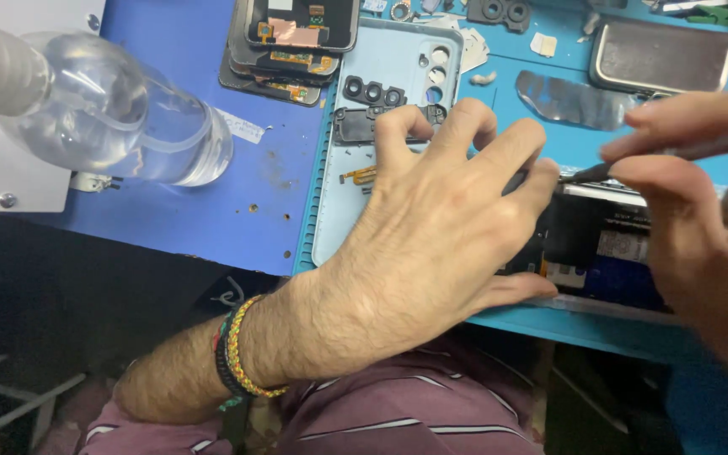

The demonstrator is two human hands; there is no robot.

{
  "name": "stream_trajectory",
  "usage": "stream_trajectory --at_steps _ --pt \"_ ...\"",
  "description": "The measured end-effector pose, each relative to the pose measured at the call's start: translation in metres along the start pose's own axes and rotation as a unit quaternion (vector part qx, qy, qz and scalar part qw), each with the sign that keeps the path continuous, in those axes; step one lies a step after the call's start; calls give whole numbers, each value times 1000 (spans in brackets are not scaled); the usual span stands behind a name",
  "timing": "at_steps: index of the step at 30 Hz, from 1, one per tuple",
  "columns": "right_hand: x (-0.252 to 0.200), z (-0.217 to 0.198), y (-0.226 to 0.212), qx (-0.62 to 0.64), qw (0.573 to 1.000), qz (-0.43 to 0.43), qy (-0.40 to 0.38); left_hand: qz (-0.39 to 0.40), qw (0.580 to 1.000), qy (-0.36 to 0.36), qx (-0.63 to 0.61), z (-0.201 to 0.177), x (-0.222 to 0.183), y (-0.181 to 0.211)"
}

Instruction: Assembling internal components of a smartphone using a screwdriver on a repair bench

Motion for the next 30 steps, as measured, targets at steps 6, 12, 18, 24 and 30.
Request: stream_trajectory --at_steps 6,12,18,24,30 --pt "-19 1 31 -102 992 -66 -44 -8 1000 1 -26 3 1 -2" --pt "8 8 -6 115 990 79 -4 -9 999 0 -37 2 -1 -3" --pt "30 2 -24 81 995 63 -16 -6 1000 4 -26 3 0 -2" --pt "-16 1 37 -113 989 -55 -77 -3 1000 1 -21 3 0 -2" --pt "16 3 -4 73 996 50 10 2 1000 3 -18 2 1 -2"
Point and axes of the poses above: each hand's wrist, its own x-axis towards the middle knuckle, its own z-axis out of the palm, y = z × x, the point moved 2 cm from there along x, towards the middle knuckle, and after that the axes turned 4 degrees about x, right-handed, at the moved point
